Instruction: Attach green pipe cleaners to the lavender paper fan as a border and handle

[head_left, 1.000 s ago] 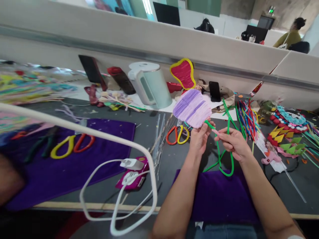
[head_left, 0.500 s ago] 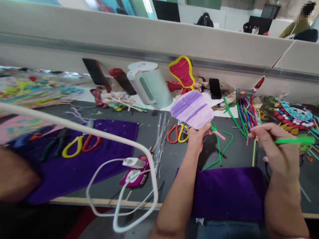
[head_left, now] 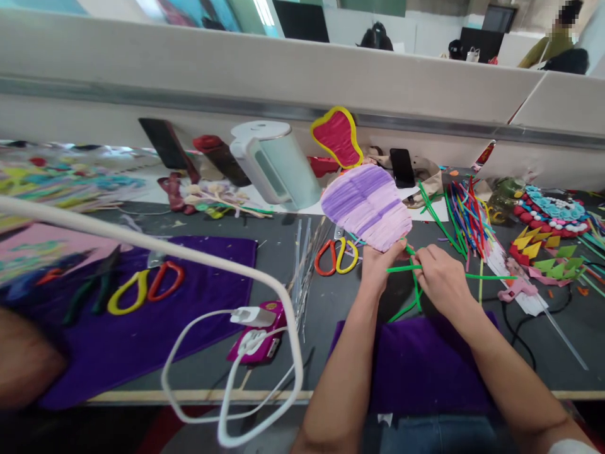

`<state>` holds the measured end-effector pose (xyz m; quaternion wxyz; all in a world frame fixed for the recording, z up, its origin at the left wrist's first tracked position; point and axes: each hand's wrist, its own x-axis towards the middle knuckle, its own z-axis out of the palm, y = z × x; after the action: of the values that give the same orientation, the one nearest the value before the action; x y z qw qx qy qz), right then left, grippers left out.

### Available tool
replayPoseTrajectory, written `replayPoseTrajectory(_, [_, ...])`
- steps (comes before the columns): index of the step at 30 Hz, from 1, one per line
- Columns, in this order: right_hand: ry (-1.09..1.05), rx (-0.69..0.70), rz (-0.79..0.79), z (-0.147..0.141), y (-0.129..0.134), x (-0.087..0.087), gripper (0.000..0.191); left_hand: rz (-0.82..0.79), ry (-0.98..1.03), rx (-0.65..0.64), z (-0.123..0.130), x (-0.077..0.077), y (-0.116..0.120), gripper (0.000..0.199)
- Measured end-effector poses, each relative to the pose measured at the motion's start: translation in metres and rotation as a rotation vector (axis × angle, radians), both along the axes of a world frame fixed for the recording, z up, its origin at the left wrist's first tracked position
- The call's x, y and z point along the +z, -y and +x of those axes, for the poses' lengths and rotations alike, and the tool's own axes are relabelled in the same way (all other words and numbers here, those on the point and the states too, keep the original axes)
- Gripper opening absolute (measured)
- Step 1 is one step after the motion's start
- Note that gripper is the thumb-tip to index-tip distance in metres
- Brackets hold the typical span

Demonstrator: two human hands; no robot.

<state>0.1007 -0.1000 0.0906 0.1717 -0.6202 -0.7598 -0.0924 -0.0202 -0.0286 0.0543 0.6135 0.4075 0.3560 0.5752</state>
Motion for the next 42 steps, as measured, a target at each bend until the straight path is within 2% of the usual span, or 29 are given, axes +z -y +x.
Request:
replayPoseTrajectory(5, [-0.113, 0.039, -0.002, 0.002, -0.001, -0.005, 0.024, -0.007, 0.013, 0.018, -0.002, 0.002, 0.0, 0.021])
replayPoseTrajectory(12, [-0.534, 0.122, -0.064, 0.016, -0.007, -0.013, 0.018, 0.009, 0.057, 0.015, 0.001, -0.001, -0.001, 0.023])
replayPoseTrajectory(15, [-0.75, 0.144, -0.19, 0.024, -0.013, -0.016, 0.022, -0.017, 0.065, -0.065, -0.003, -0.002, -0.002, 0.024])
replayPoseTrajectory(19, [-1.109, 0.227, -0.462, 0.03, -0.016, -0.015, 0.03, -0.052, 0.084, -0.183, -0.006, -0.003, -0.002, 0.025])
replayPoseTrajectory(22, [-1.267, 0.227, -0.642, 0.03, -0.013, -0.013, 0.033, -0.058, 0.09, -0.233, -0.006, -0.001, 0.0, 0.026])
replayPoseTrajectory(26, [-1.375, 0.228, -0.693, 0.028, -0.011, -0.014, 0.034, -0.059, 0.112, -0.24, -0.004, 0.003, 0.002, 0.03])
replayPoseTrajectory(32, [-1.433, 0.192, -0.568, 0.024, -0.014, -0.023, 0.034, 0.012, 0.066, -0.341, -0.001, 0.002, 0.003, 0.038])
replayPoseTrajectory(36, [-1.466, 0.14, -0.515, 0.02, -0.014, -0.023, 0.033, 0.024, 0.049, -0.3, 0.001, 0.0, 0.001, 0.027])
replayPoseTrajectory(42, [-1.451, 0.172, -0.643, 0.021, -0.014, -0.02, 0.032, 0.056, 0.013, -0.273, -0.003, 0.0, -0.002, 0.027])
